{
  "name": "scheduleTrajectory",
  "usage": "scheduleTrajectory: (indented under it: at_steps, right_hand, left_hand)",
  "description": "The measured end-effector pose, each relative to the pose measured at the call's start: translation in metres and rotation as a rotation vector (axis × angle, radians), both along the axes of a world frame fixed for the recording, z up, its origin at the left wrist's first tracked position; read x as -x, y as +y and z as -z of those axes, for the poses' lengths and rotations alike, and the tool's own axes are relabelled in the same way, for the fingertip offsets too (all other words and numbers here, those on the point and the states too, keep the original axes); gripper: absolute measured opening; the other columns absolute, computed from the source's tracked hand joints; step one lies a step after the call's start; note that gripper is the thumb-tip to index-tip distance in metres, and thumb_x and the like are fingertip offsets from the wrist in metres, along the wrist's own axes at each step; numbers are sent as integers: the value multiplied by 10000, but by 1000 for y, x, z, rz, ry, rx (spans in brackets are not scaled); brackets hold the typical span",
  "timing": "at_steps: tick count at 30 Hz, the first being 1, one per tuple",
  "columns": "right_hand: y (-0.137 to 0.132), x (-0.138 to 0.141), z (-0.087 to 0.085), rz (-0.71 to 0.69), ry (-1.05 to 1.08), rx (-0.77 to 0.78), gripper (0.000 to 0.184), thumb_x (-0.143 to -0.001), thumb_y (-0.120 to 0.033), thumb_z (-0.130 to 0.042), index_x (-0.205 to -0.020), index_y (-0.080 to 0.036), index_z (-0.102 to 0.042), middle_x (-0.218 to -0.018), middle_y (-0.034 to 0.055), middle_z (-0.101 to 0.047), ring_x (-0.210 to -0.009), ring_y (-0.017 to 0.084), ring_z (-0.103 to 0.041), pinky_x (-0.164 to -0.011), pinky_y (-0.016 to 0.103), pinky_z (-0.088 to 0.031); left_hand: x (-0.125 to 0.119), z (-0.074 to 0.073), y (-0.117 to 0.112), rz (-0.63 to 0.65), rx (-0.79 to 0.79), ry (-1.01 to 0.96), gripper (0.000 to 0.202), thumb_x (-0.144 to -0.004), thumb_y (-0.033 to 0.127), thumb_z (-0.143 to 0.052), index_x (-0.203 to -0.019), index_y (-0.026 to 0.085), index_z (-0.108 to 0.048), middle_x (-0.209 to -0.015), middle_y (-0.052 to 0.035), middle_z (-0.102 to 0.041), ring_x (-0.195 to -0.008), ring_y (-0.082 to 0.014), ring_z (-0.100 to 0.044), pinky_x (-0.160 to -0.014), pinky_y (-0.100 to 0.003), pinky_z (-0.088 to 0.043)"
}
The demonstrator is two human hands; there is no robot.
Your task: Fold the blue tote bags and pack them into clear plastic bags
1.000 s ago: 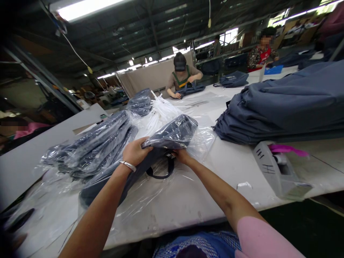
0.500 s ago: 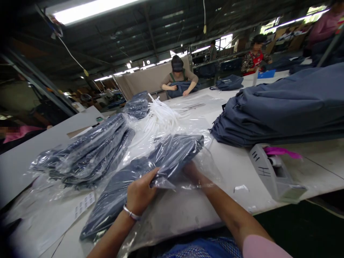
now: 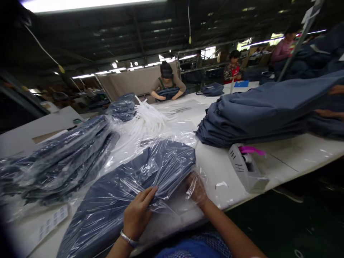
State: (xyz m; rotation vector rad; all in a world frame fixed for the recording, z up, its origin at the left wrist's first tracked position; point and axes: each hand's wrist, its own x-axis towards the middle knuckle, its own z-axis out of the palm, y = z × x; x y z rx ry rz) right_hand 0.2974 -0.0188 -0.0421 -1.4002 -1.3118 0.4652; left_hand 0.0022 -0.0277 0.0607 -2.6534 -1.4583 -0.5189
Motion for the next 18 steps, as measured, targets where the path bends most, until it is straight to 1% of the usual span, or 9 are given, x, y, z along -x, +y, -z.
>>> scheduleTrajectory:
  at_steps: [2, 4, 7, 9, 11, 12, 13, 15, 18]
  right_hand:
    - [-11, -12, 1, 118, -41, 8, 312, -944, -408, -563, -1079, -141, -654, -1111, 97, -666, -977, 212, -647, -885, 423, -554]
    - [-20, -19, 1, 215, -85, 30, 287, -913, -409, -567, -1037, -168, -660, -1081, 103, -672, -1016, 242, -637, -952, 451, -518]
    - [-23, -21, -3, 238, -143, 93, 233, -882, -408, -581, -974, -213, -668, -1032, 84, -685, -995, 252, -646, -975, 444, -495]
    - [-20, -18, -9, 213, -263, 150, 303, -849, -392, -619, -1088, -214, -672, -1181, 101, -666, -1080, 267, -624, -1017, 440, -467]
    - [-13, -17, -15, 202, -465, 221, 534, -803, -356, -679, -1309, -208, -591, -1399, 121, -555, -1222, 294, -549, -1077, 444, -412]
    - [-9, -17, -18, 192, -577, 264, 621, -804, -331, -683, -1391, -201, -528, -1446, 133, -515, -1250, 302, -528, -1082, 443, -404]
    - [-4, -18, -21, 173, -674, 305, 639, -829, -298, -658, -1434, -189, -486, -1437, 149, -522, -1239, 301, -539, -1064, 438, -418]
    - [4, -22, -28, 105, -780, 349, 502, -897, -213, -551, -1396, -160, -536, -1289, 166, -633, -1139, 278, -607, -986, 401, -471]
    - [7, -33, -40, -27, -849, 322, 336, -931, -121, -441, -1099, -155, -731, -1042, 133, -727, -974, 238, -673, -871, 334, -517]
  left_hand:
    - [1, 0, 1, -14, 2, -16, 784, -671, -63, -466, -1368, 282, -565, -1316, 4, -647, -1170, -200, -596, -967, -299, -524]
    - [2, -2, 2, -34, 3, -32, 739, -690, -46, -483, -1344, 284, -587, -1303, 9, -657, -1149, -194, -611, -926, -275, -534]
    - [2, -11, 7, -73, -9, -53, 651, -735, 2, -521, -1309, 297, -612, -1296, 22, -664, -1110, -186, -636, -829, -247, -549]
    - [1, -20, 12, -101, -25, -71, 596, -765, 44, -549, -1297, 305, -618, -1291, 27, -668, -1094, -182, -648, -789, -241, -550]
    - [1, -27, 17, -123, -38, -91, 547, -786, 85, -576, -1283, 308, -624, -1277, 24, -676, -1091, -185, -653, -791, -245, -546]
    - [0, -30, 19, -129, -39, -98, 523, -796, 106, -586, -1277, 307, -627, -1272, 18, -679, -1093, -190, -653, -802, -252, -544]
    - [-1, -33, 20, -127, -36, -100, 503, -805, 128, -594, -1274, 307, -627, -1270, 12, -680, -1096, -196, -652, -814, -261, -544]
    - [-2, -34, 22, -116, -26, -92, 476, -822, 159, -598, -1274, 307, -624, -1275, 2, -676, -1103, -210, -648, -831, -287, -545]
    - [-1, -31, 22, -113, -37, -91, 470, -834, 159, -585, -1279, 307, -618, -1276, 1, -671, -1108, -219, -642, -822, -305, -553]
